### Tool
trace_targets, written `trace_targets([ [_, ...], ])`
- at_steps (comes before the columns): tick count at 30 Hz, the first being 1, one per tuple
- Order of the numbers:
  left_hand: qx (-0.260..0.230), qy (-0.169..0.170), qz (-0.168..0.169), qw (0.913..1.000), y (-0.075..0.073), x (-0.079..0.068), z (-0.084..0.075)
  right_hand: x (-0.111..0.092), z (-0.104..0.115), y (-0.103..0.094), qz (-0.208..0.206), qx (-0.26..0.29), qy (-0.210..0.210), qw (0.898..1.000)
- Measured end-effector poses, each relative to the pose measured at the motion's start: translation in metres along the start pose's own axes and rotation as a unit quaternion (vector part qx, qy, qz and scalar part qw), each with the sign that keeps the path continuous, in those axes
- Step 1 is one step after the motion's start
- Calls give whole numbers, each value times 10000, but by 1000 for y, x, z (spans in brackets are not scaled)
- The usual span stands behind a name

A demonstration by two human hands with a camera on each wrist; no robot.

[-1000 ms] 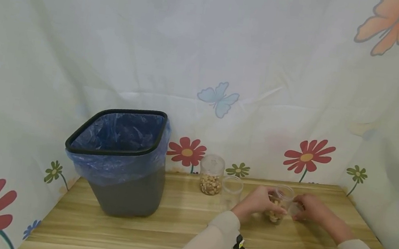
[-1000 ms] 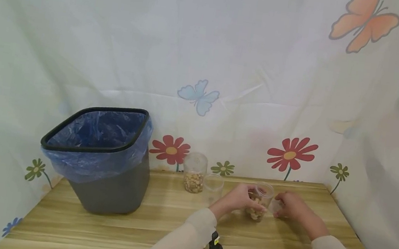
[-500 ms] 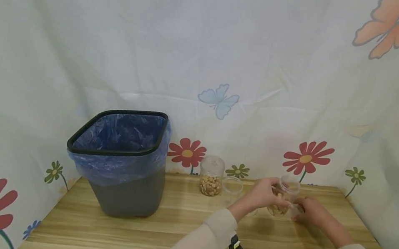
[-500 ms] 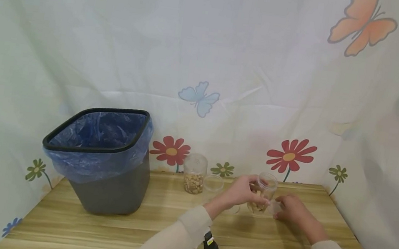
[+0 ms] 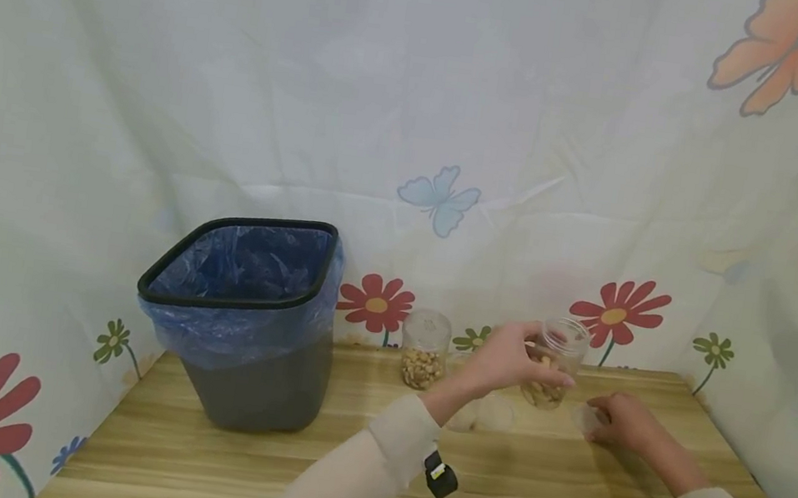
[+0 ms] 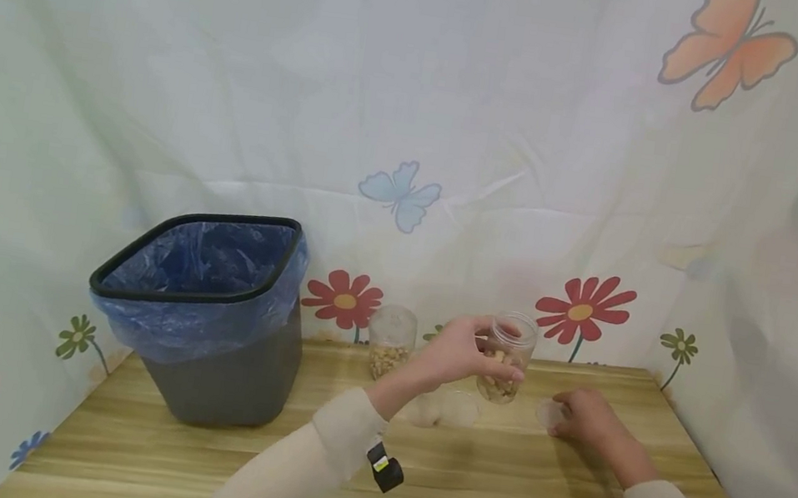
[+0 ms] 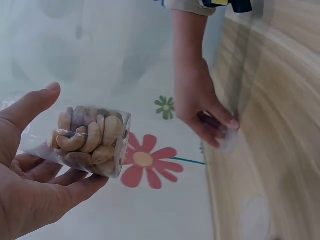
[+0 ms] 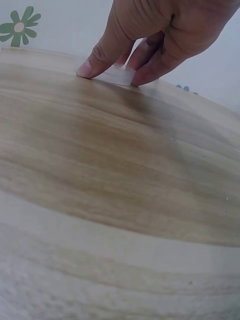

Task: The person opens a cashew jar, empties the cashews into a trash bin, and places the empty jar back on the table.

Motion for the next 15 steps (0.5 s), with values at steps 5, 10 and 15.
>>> trace_targets([
  [5,84,50,-13,10000,-24,-6,-16,3,2,-1,40,2,254,9997],
  [10,285,62,-46,9996,-45,-12,-29,3,4,-1,91,66,413,9991],
  [15,305,47,-35,9995,-59,-15,-41,1,4,-1,-26,102,455,9989],
])
Point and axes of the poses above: each hand's wrist, its own x-axis towards the middle knuckle, its own y-axis out of the palm, z = x × y, the point moved 3 cm from there along x, towards the middle knuckle, and after that the axes turned 15 degrees about y, right-handed, at the moved point
